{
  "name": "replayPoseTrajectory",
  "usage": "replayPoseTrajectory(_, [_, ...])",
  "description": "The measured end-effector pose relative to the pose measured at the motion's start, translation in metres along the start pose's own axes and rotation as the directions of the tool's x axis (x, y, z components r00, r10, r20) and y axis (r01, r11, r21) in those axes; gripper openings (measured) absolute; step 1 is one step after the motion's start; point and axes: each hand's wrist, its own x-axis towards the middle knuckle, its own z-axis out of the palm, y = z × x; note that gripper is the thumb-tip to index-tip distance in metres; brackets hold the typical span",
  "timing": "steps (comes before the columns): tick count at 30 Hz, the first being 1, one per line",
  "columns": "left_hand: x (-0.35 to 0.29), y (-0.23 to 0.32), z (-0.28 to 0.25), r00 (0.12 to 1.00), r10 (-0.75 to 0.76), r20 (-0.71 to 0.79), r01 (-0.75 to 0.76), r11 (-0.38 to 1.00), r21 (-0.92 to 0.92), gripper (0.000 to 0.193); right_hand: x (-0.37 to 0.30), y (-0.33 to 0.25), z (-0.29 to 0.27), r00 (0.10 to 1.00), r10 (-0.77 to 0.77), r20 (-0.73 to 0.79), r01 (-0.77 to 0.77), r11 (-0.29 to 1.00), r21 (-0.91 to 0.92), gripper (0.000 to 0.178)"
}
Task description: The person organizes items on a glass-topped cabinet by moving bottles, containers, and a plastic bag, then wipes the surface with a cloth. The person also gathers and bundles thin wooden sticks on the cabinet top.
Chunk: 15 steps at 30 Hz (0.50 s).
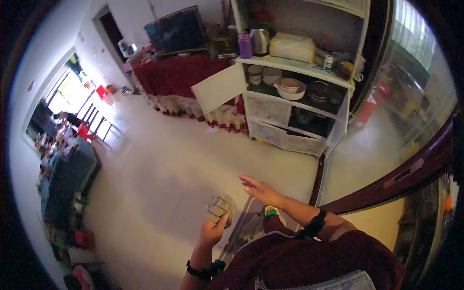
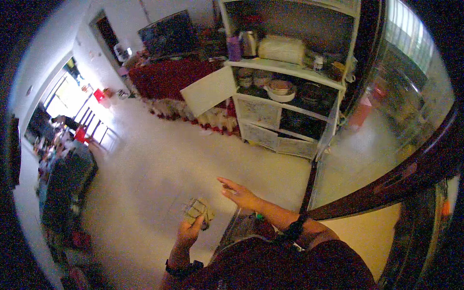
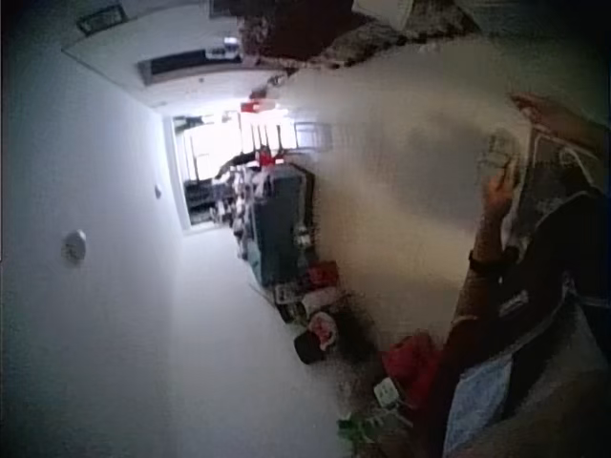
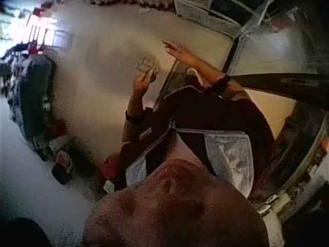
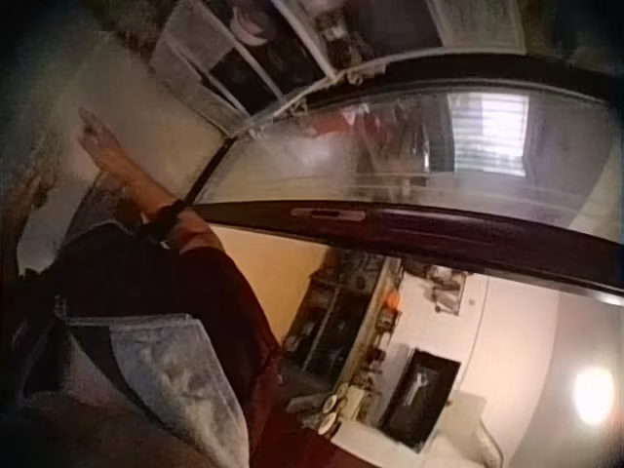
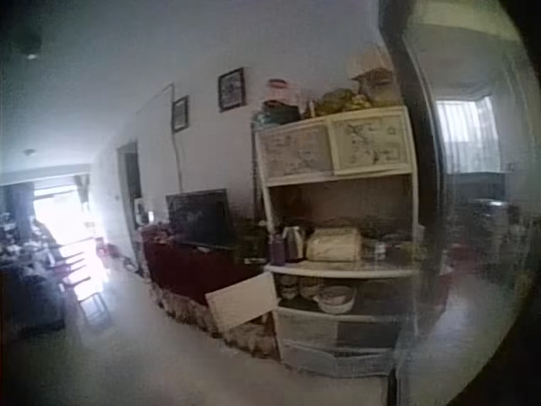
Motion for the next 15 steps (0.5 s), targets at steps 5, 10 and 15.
replayPoseTrajectory(5, [0.102, 0.010, 0.051, 0.987, 0.088, 0.134, -0.106, 0.985, 0.136, 0.024, 0.024, 0.009, -0.060, 0.992, -0.113, -0.050, 0.114, 0.993, 0.016, 0.068])
replayPoseTrajectory(10, [0.207, -0.001, 0.096, 0.932, 0.275, 0.236, -0.334, 0.904, 0.266, 0.022, 0.052, 0.017, -0.140, 0.955, 0.051, -0.291, -0.046, 0.999, 0.023, 0.064])
replayPoseTrajectory(15, [0.297, -0.011, 0.133, 0.889, 0.311, 0.335, -0.412, 0.862, 0.294, 0.026, 0.056, -0.007, -0.218, 0.973, 0.022, -0.230, 0.071, 0.920, 0.386, 0.067])
